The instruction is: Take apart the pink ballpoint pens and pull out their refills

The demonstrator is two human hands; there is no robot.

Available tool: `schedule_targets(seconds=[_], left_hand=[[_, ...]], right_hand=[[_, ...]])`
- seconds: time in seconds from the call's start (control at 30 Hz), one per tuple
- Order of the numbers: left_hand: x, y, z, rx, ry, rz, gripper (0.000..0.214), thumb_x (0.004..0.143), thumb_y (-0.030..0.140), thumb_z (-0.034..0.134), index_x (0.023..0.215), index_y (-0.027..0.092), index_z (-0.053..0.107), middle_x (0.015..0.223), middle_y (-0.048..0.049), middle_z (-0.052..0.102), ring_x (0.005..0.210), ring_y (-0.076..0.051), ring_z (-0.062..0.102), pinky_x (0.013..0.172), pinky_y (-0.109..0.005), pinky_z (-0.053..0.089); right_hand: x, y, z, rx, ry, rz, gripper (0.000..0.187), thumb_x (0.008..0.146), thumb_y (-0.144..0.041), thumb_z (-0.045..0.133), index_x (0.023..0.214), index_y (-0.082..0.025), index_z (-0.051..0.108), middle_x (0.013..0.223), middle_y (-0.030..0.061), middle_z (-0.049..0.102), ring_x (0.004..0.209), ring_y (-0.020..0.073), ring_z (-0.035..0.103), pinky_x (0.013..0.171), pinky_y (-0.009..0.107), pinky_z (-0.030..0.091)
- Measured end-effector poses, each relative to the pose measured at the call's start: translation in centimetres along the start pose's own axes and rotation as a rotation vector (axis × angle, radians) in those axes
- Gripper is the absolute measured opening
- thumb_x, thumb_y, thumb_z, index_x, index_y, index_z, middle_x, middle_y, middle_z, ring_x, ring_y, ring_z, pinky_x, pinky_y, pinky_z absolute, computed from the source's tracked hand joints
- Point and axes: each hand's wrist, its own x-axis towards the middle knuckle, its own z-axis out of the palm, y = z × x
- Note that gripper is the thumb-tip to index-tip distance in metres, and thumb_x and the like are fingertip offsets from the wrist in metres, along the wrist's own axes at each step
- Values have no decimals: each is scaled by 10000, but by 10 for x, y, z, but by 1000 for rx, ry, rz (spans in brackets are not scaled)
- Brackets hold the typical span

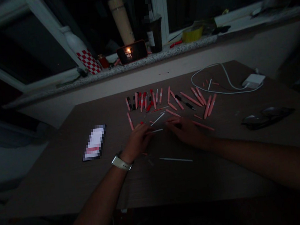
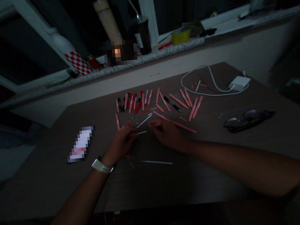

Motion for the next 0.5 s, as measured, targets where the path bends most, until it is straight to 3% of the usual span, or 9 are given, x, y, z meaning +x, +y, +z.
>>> schedule_targets(seconds=[0.1,0.2,0.37,0.5], left_hand=[[1,5,-2,-69,10,14,152,908,126,595,1039,184,646,1077,-83,636,1035,-211,602,882,-356,500],[1,9,-3,-118,-5,15,138,918,159,598,1025,195,677,1048,-76,621,1002,-201,613,850,-333,510],[1,12,-2,-114,-31,9,121,913,177,615,1003,197,695,1003,-65,627,956,-192,622,818,-316,512],[1,6,-4,-80,-46,3,132,920,187,608,1028,190,684,1013,-65,623,947,-188,618,809,-308,508]], right_hand=[[-1,-2,1,8,-39,-9,243,969,-346,509,930,-232,720,844,10,726,775,181,667,731,311,485],[-2,-1,1,-10,-42,-49,179,894,-330,644,1032,-233,706,979,30,738,908,204,673,805,326,491],[-4,3,2,-34,-130,-69,178,827,-275,719,1001,-239,712,1007,24,740,928,215,676,817,343,503],[-3,3,0,-30,-49,-53,166,829,-245,705,995,-240,710,1010,24,744,952,220,679,848,357,503]])
